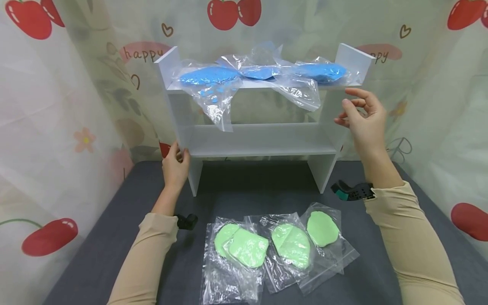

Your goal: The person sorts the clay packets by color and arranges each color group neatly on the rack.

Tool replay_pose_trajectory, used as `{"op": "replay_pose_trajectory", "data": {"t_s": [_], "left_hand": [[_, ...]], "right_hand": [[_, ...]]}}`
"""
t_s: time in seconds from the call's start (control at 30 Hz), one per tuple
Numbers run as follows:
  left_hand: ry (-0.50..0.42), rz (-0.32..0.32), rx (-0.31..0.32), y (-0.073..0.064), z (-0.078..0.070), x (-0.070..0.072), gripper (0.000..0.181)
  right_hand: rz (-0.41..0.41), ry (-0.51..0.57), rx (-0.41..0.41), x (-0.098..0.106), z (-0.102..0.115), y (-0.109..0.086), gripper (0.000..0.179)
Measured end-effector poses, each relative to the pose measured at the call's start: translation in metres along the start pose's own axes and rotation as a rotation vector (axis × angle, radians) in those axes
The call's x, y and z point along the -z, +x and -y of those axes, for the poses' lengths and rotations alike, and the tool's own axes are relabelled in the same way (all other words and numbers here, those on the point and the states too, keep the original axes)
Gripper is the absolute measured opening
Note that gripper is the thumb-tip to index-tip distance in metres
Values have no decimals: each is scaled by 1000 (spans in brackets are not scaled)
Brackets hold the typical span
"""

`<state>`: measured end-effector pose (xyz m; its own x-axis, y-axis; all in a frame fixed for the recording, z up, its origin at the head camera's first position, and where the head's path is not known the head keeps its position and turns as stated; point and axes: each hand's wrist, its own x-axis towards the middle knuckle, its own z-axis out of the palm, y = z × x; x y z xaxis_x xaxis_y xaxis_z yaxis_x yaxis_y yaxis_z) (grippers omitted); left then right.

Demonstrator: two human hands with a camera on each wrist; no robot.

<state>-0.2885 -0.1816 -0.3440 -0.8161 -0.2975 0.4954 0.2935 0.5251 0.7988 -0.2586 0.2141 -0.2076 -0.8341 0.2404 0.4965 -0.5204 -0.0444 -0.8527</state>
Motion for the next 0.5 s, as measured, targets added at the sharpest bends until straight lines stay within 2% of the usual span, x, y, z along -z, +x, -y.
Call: {"op": "replay_pose_trajectory", "data": {"t_s": [0.13, 0.23, 0.37, 0.5], "left_hand": [[5, -2, -2, 0, 0, 0, 38], [12, -6, -4, 0, 0, 0, 37], [18, -14, -8, 0, -1, 0, 37], [12, -13, -11, 0, -1, 0, 39]], "right_hand": [[42, -62, 17, 3, -8, -13, 22], [103, -89, 28, 4, -15, -22, 20], [264, -172, 44, 8, -26, -33, 19], [438, -312, 39, 14, -38, -43, 22]]}}
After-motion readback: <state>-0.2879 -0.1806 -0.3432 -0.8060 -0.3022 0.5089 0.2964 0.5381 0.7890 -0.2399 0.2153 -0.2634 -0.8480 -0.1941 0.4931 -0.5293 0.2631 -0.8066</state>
